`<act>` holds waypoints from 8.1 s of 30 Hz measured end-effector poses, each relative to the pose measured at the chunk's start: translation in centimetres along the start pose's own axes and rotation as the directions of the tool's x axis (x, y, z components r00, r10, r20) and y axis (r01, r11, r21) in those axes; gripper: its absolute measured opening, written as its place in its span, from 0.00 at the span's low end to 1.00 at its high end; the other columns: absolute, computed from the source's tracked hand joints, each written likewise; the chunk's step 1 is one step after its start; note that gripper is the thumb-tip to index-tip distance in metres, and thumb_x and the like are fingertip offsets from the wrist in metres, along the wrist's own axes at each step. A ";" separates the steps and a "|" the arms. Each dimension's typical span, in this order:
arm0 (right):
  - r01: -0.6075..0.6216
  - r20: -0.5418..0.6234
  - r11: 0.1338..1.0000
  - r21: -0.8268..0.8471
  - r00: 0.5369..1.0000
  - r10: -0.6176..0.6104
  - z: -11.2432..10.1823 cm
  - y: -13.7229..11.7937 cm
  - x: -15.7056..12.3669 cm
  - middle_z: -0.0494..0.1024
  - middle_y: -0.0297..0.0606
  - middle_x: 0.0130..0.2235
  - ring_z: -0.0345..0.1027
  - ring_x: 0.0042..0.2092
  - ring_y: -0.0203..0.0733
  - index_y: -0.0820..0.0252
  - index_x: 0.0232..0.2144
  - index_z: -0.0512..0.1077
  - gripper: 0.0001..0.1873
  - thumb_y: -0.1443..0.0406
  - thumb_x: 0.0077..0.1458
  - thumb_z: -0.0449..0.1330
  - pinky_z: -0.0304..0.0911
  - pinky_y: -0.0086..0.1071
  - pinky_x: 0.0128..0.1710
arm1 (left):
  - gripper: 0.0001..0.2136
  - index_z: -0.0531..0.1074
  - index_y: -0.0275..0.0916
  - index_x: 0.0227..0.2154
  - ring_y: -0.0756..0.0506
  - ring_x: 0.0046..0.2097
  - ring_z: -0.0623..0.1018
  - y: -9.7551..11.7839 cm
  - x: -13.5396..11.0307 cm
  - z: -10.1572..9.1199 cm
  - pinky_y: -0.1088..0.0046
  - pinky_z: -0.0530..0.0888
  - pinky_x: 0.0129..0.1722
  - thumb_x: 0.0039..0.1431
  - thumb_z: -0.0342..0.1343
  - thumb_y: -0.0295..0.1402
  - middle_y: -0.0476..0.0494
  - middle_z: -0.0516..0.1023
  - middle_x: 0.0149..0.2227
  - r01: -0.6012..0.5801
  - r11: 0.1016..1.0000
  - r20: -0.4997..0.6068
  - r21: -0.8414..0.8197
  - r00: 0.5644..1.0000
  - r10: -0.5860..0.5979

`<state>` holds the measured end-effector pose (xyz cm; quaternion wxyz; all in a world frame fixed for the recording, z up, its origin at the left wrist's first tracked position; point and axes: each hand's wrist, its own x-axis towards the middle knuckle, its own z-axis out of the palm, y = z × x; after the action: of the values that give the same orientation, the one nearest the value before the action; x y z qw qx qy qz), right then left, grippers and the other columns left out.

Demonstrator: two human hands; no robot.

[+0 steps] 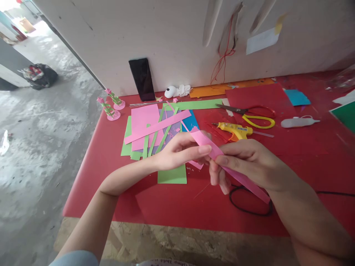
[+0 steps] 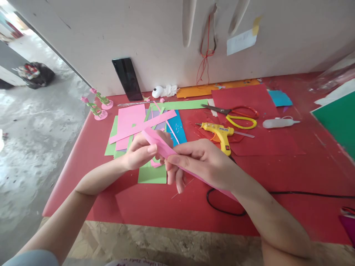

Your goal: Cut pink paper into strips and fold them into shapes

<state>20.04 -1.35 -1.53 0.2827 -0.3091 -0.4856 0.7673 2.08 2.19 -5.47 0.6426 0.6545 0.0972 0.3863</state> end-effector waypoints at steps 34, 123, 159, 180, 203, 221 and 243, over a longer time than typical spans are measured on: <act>-0.002 0.109 0.999 0.038 0.994 -0.002 -0.1 0.2 -0.6 0.79 0.35 0.25 0.68 0.18 0.28 0.63 0.26 0.78 0.14 0.61 0.58 0.61 0.68 0.22 0.23 | 0.13 0.69 0.37 0.28 0.55 0.24 0.74 0.8 -0.2 0.4 0.81 0.71 0.23 0.66 0.48 0.37 0.49 0.74 0.24 -0.219 0.954 -0.023 0.207 0.973 0.228; 0.058 -0.295 0.943 -0.328 0.942 -0.160 -1.8 2.7 3.5 0.68 0.31 0.16 0.58 0.17 0.28 0.60 0.16 0.68 0.25 0.48 0.50 0.63 0.53 0.28 0.17 | 0.16 0.77 0.35 0.45 0.54 0.28 0.74 -0.5 1.9 -2.1 0.77 0.74 0.32 0.55 0.59 0.37 0.43 0.81 0.38 0.302 0.940 -0.209 0.158 0.941 -0.267; 0.042 -0.169 0.962 -0.270 0.982 -0.090 -0.7 2.9 3.3 0.68 0.31 0.18 0.58 0.18 0.28 0.62 0.21 0.68 0.22 0.50 0.54 0.61 0.52 0.27 0.17 | 0.12 0.78 0.35 0.24 0.55 0.25 0.74 -0.6 1.9 -0.6 0.80 0.74 0.28 0.43 0.69 0.40 0.51 0.77 0.21 0.267 0.961 -0.463 -0.072 0.845 -0.269; 0.051 -0.163 0.954 -0.295 0.981 -0.102 -0.1 3.7 3.6 0.69 0.31 0.19 0.59 0.19 0.29 0.61 0.22 0.68 0.22 0.49 0.57 0.57 0.54 0.26 0.18 | 0.12 0.74 0.38 0.23 0.50 0.27 0.79 -1.8 1.5 -0.4 0.77 0.77 0.27 0.50 0.64 0.41 0.48 0.80 0.24 0.235 0.972 -0.531 0.002 0.824 -0.198; 0.126 -0.116 0.443 -0.888 0.869 -0.481 -2.2 1.5 2.1 0.63 0.34 0.20 0.54 0.23 0.36 0.56 0.20 0.57 0.19 0.61 0.62 0.52 0.51 0.33 0.24 | 0.10 0.74 0.33 0.17 0.58 0.17 0.62 0.3 1.5 -0.5 0.80 0.58 0.17 0.44 0.66 0.34 0.54 0.67 0.14 0.395 0.907 -0.292 0.148 0.893 -0.341; 0.096 -0.159 0.440 -0.893 0.848 -0.506 -2.9 0.6 1.8 0.67 0.31 0.19 0.55 0.21 0.34 0.57 0.23 0.68 0.17 0.56 0.60 0.55 0.51 0.31 0.21 | 0.12 0.71 0.31 0.32 0.56 0.17 0.74 0.8 1.6 -0.4 0.84 0.70 0.18 0.60 0.57 0.39 0.47 0.80 0.24 0.569 0.821 -0.090 0.044 0.821 -0.564; 0.087 -0.452 0.661 -0.745 0.663 -0.597 -4.1 -0.8 0.6 0.71 0.33 0.19 0.63 0.23 0.37 0.53 0.19 0.73 0.13 0.56 0.51 0.66 0.56 0.34 0.23 | 0.14 0.72 0.30 0.34 0.56 0.19 0.76 1.3 1.7 -0.3 0.84 0.71 0.20 0.61 0.56 0.39 0.47 0.79 0.24 0.697 0.717 -0.016 -0.015 0.717 -0.697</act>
<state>22.80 1.74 -2.26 0.4562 -0.5349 -0.6438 0.3021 2.57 3.32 -3.62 0.7421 0.5635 0.3415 0.1231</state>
